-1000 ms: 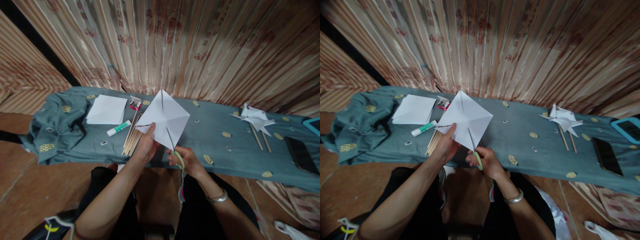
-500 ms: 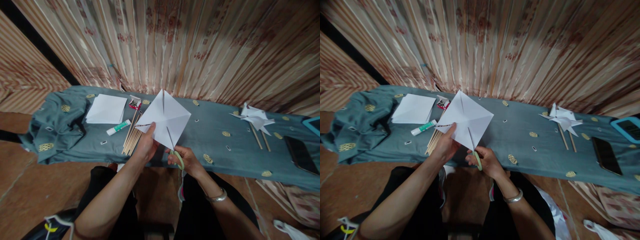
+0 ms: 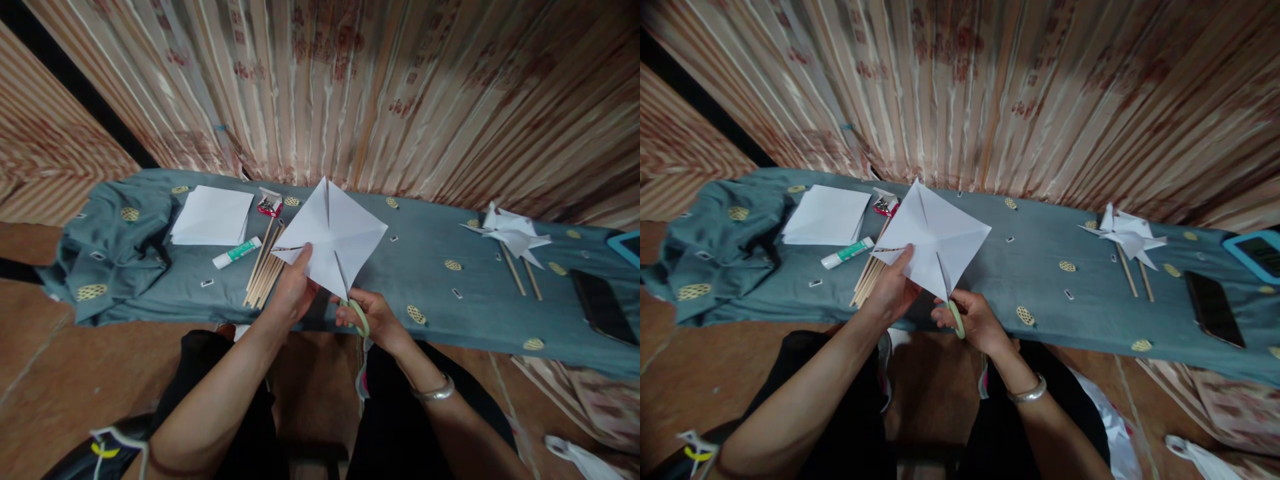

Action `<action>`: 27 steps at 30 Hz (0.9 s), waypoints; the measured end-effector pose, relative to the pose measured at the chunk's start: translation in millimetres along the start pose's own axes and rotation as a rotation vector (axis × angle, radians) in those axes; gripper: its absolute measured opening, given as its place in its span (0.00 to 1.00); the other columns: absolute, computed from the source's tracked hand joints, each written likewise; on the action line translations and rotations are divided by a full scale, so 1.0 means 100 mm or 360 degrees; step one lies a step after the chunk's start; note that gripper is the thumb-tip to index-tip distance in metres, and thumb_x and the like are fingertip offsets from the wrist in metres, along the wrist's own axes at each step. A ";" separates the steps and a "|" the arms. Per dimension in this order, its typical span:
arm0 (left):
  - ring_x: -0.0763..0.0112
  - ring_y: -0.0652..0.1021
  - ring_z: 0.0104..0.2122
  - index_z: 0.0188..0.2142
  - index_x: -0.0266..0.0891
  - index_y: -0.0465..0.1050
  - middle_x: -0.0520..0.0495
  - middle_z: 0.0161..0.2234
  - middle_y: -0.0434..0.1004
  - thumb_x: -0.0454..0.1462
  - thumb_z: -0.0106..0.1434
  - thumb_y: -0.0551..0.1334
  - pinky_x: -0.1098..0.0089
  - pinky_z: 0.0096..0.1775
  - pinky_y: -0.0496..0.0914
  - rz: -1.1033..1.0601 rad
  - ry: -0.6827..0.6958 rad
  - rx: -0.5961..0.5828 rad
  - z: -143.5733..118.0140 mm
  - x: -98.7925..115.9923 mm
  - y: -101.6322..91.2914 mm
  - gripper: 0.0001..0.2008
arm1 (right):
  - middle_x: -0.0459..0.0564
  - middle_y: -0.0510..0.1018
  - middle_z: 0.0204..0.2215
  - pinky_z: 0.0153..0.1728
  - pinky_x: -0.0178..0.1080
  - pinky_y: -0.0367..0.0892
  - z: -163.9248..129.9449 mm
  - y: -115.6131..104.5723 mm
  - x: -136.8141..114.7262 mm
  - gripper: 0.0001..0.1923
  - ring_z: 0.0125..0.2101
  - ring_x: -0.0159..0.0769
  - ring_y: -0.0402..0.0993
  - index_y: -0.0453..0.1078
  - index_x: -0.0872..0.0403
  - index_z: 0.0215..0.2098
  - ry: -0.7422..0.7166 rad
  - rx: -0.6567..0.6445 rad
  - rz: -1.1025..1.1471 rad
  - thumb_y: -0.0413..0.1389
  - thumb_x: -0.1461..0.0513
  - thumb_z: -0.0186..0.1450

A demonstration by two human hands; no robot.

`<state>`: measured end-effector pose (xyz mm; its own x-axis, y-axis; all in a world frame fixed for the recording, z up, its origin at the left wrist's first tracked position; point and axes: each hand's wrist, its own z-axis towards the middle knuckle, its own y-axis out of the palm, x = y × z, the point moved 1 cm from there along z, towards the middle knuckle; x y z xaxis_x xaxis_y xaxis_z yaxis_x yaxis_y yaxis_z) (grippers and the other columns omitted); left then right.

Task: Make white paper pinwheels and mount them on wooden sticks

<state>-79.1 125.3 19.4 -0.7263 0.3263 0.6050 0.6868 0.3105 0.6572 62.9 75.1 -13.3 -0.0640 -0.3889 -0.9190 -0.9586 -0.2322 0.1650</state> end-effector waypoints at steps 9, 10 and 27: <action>0.65 0.82 0.34 0.40 0.37 0.75 0.47 0.35 0.83 0.35 0.65 0.60 0.67 0.38 0.76 -0.0003 0.0001 -0.0008 0.00 0.00 0.00 0.07 | 0.42 0.73 0.17 0.23 0.34 0.62 0.01 0.01 0.00 0.23 0.19 0.28 0.67 0.75 0.56 0.30 0.0033 0.0072 0.0020 0.71 0.50 0.43; 0.65 0.82 0.34 0.41 0.37 0.75 0.47 0.36 0.83 0.35 0.65 0.60 0.68 0.38 0.76 -0.0003 0.0000 -0.0017 0.00 0.00 0.00 0.07 | 0.42 0.73 0.17 0.23 0.34 0.63 0.01 0.01 0.00 0.23 0.19 0.28 0.67 0.75 0.56 0.29 0.0035 0.0071 0.0019 0.71 0.50 0.43; 0.68 0.82 0.38 0.47 0.33 0.73 0.45 0.36 0.83 0.30 0.66 0.55 0.68 0.49 0.73 -0.0114 0.0303 0.0131 0.19 0.34 -0.11 0.12 | 0.46 0.77 0.24 0.27 0.33 0.63 -0.23 -0.54 -0.17 0.26 0.25 0.30 0.71 0.73 0.56 0.37 0.0184 -0.0315 -0.0474 0.67 0.46 0.51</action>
<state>-110.7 149.8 24.5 -0.7600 0.1284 0.6371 0.6273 0.4014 0.6673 121.8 73.5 1.6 0.2523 -0.3735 -0.8927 -0.8574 -0.5139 -0.0273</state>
